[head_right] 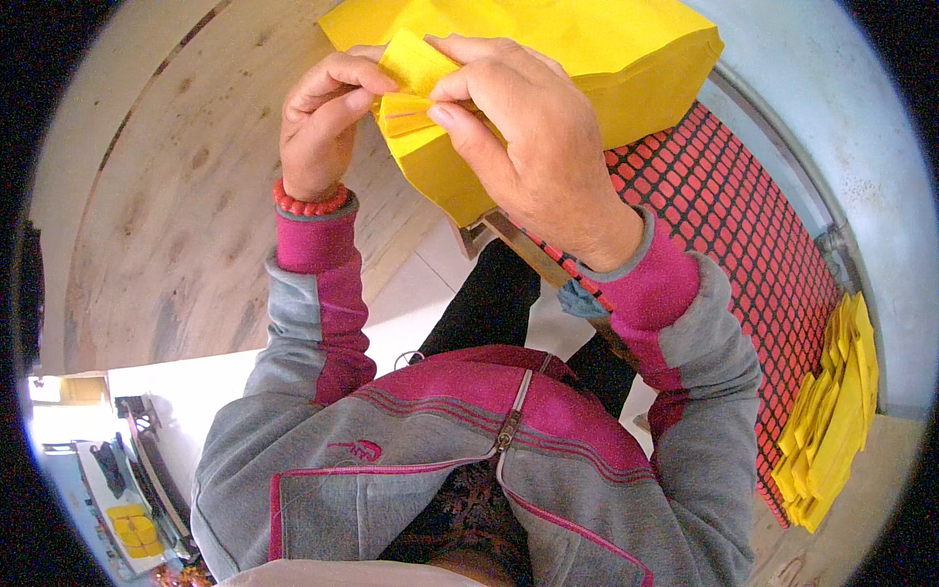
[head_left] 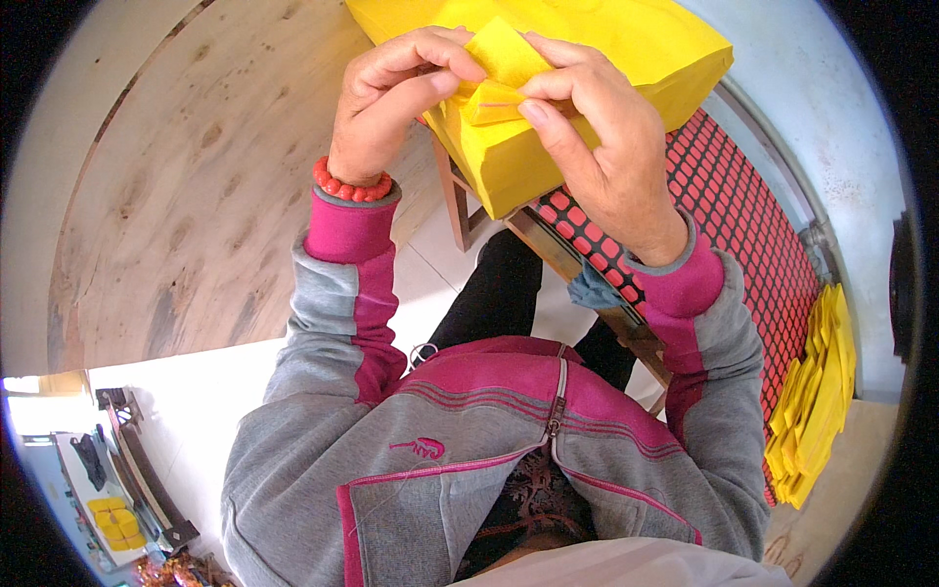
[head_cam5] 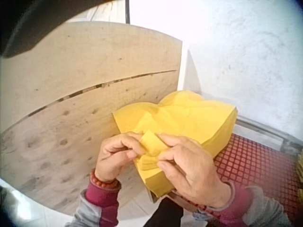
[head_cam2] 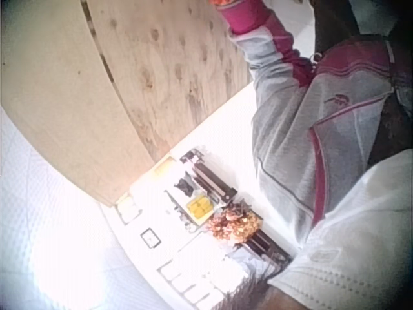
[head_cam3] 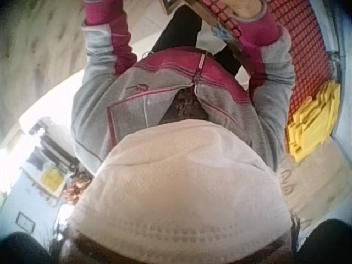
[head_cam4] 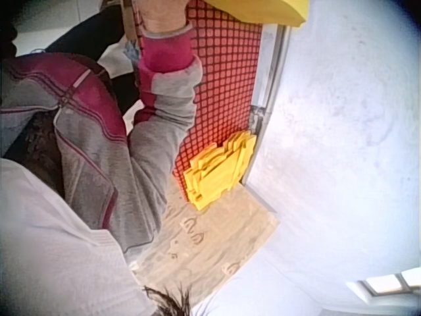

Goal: The person folds yellow paper sheets on a patterned table, aligning edges and creasing folds. The person stacks the folded sheets on the right side of the table.

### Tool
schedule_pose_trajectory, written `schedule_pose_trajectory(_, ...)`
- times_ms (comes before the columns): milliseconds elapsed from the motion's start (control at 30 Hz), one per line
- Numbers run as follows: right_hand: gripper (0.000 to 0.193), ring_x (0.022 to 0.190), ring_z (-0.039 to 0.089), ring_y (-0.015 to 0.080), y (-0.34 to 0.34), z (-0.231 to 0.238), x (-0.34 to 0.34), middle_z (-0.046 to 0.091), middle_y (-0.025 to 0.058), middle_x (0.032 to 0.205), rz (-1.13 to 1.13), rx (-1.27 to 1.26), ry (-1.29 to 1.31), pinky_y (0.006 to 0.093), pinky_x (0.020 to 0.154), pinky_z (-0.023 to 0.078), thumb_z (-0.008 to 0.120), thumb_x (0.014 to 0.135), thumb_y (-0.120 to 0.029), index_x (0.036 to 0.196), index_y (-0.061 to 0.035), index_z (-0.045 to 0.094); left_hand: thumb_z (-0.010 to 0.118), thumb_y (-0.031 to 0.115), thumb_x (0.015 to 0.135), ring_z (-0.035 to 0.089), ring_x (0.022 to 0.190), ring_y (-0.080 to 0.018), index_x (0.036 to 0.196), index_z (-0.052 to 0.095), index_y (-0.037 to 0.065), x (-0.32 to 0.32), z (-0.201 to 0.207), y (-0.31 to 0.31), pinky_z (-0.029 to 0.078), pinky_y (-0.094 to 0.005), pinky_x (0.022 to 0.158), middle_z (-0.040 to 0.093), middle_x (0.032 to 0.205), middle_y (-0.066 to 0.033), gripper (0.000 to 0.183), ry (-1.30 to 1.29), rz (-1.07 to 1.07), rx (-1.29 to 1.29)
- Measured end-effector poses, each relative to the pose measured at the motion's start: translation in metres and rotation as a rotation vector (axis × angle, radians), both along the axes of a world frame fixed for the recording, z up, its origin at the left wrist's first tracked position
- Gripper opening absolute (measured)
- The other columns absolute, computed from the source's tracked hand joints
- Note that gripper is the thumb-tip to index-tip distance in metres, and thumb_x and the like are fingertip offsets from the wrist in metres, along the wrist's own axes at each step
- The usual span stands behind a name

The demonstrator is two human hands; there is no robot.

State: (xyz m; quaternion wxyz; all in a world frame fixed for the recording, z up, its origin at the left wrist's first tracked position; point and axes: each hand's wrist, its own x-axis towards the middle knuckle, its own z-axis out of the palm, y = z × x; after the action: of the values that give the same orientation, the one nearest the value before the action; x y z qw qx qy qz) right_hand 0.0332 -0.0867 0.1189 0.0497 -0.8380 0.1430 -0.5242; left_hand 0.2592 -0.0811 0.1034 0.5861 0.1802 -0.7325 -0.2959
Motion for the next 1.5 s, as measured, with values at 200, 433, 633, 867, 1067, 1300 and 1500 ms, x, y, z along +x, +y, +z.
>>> schedule_pose_trajectory(200,0.011,0.102,0.064,0.0363,0.000,-0.001,0.001,0.067,0.0195,0.110,0.027,0.051,-0.037,0.0415,0.089,0.050,0.069,0.085,-0.008,0.092,-0.0017,0.062,0.058,0.004,0.082,0.061,0.106,-0.0188,0.099,0.068,0.001,0.007,0.001,-0.002,0.031,-0.0396,0.115,0.067,0.104,-0.0064,0.020,-0.079,-0.028,-0.013)
schedule_pose_trajectory(433,0.011,0.102,0.065,0.0363,0.000,-0.001,0.002,0.067,0.0201,0.107,0.017,0.053,-0.050,0.0419,0.088,0.050,0.069,0.085,-0.008,0.091,-0.0019,0.062,0.062,0.005,0.082,0.061,0.103,-0.0170,0.098,0.068,0.002,0.009,0.002,-0.002,0.030,-0.0401,0.116,0.067,0.101,-0.0052,0.018,-0.106,-0.020,-0.007)
schedule_pose_trajectory(633,0.009,0.103,0.066,0.0324,0.000,-0.004,0.001,0.067,0.0199,0.109,0.026,0.078,-0.057,0.0372,0.088,0.050,0.068,0.087,-0.006,0.092,-0.0011,0.061,0.065,0.007,0.086,0.062,0.100,-0.0147,0.097,0.069,0.002,0.007,0.001,-0.001,0.032,-0.0406,0.116,0.068,0.097,-0.0038,0.013,-0.112,0.009,-0.011)
schedule_pose_trajectory(867,0.009,0.106,0.066,0.0261,0.007,0.018,-0.005,0.068,0.0164,0.112,0.035,0.223,-0.016,0.0317,0.092,0.049,0.066,0.090,-0.005,0.098,-0.0010,0.064,0.057,0.010,0.092,0.061,0.108,-0.0222,0.102,0.068,-0.003,0.014,0.001,0.000,0.042,-0.0334,0.100,0.068,0.113,-0.0125,0.020,-0.191,0.037,0.069)
schedule_pose_trajectory(1067,0.017,0.092,0.068,0.0208,0.038,0.007,-0.034,0.069,0.0131,0.098,0.333,0.541,-0.171,0.0310,0.076,0.055,0.066,0.093,-0.016,0.097,0.0004,0.063,0.061,0.013,0.094,0.063,0.090,-0.0222,0.112,0.062,-0.002,0.021,-0.017,-0.012,0.047,-0.0325,0.092,0.069,0.099,-0.0111,0.024,-0.021,0.192,0.049)
schedule_pose_trajectory(1300,0.018,0.083,0.062,0.0338,0.125,-0.115,-0.068,0.059,0.0155,0.089,0.304,0.707,0.409,0.0435,0.073,0.050,0.054,0.098,-0.023,0.096,-0.0058,0.059,0.050,-0.002,0.096,0.061,0.117,-0.0277,0.116,0.064,-0.010,0.052,-0.018,-0.034,0.043,-0.0366,0.107,0.066,0.121,-0.0218,0.026,-0.026,0.159,0.010)
schedule_pose_trajectory(1500,0.037,0.113,0.059,0.0377,0.101,-0.248,-0.139,0.060,0.0209,0.123,-0.613,0.624,0.523,0.0454,0.094,0.047,0.058,0.093,-0.015,0.128,-0.0040,0.056,0.047,-0.002,0.098,0.061,0.117,-0.0254,0.115,0.064,-0.009,0.050,-0.017,-0.033,0.043,-0.0354,0.106,0.067,0.121,-0.0201,0.025,-0.054,0.140,0.001)
